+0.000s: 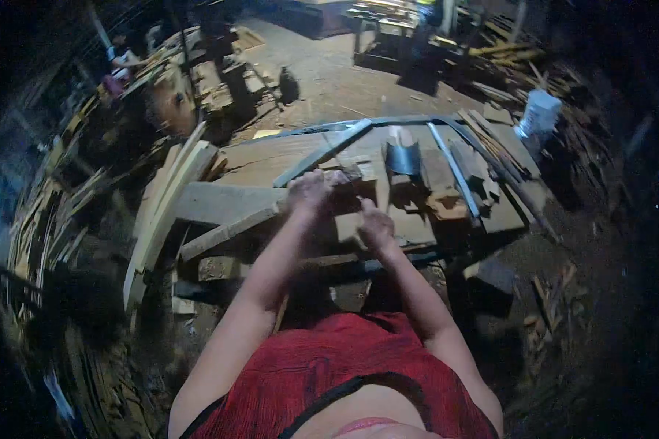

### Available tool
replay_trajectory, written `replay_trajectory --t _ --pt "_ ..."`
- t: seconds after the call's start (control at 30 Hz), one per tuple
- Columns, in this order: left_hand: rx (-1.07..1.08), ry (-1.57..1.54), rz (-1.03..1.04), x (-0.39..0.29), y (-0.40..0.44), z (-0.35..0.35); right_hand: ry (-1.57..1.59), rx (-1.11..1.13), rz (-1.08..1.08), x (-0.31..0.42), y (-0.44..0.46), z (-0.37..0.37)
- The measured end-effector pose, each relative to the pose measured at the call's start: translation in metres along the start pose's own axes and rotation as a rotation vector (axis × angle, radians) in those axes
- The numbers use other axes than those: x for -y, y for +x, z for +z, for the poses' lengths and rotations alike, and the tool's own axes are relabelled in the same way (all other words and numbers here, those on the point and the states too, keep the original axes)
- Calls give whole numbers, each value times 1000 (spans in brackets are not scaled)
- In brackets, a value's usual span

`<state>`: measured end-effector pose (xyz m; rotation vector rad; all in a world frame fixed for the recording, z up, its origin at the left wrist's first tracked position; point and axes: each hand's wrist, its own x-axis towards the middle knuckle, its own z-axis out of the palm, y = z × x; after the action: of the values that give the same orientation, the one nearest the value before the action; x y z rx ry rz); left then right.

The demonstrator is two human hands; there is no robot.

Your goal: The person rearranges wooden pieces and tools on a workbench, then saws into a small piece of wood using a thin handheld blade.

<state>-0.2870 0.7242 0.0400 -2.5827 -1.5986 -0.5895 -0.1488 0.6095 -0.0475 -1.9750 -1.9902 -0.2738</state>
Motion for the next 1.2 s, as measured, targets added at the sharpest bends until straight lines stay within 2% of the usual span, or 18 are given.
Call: replay_trajectory --t 0.03,0.07,0.1,0.17,0.23,0.3,0.33,0.4,0.53,0.6,0.83,0.9,0.93,1.0,1.07,1.13,1.2 --pt "23 -13 31 3 0 1 158 -162 -52 12 -8 -49" --pt "48 -25 60 4 -1 2 777 -209 203 13 -25 -32" --pt "51 -56 26 1 -2 -6 393 229 292 16 -33 -60" --pt "63 -102 -37 -4 -1 -12 -213 365 20 11 -61 -56" --pt "69 -110 -83 -4 -1 -13 257 24 277 12 -90 -56" --pt "29 -155 -81 -6 -3 -18 317 -81 222 10 -119 -52" --pt "32 -147 -91 -5 -5 -22 327 -75 215 16 -120 -59" --pt "36 -175 -80 -10 -6 -30 447 34 412 23 -126 -78" --pt "69 -142 -85 -10 -5 -31 427 28 420 25 -124 -80" --pt "155 -108 -97 -11 -3 -34 437 78 460 29 -122 -89" --pt "115 -129 -88 -11 -5 -31 443 40 404 17 -121 -64" --pt "109 -123 -67 -10 -5 -32 227 -24 215 4 -107 -44" --pt "109 -122 -68 -9 -5 -30 228 -23 214 6 -88 -55" --pt "85 -122 -59 -8 -4 -26 117 280 224 14 -37 -89" --pt "86 -107 -57 -8 -4 -29 -14 -171 -52 -7 -13 -32" --pt "93 -92 -57 -9 -4 -29 244 15 251 19 34 -71" --pt "115 -92 -98 -10 -4 -29 168 16 170 0 58 -24"
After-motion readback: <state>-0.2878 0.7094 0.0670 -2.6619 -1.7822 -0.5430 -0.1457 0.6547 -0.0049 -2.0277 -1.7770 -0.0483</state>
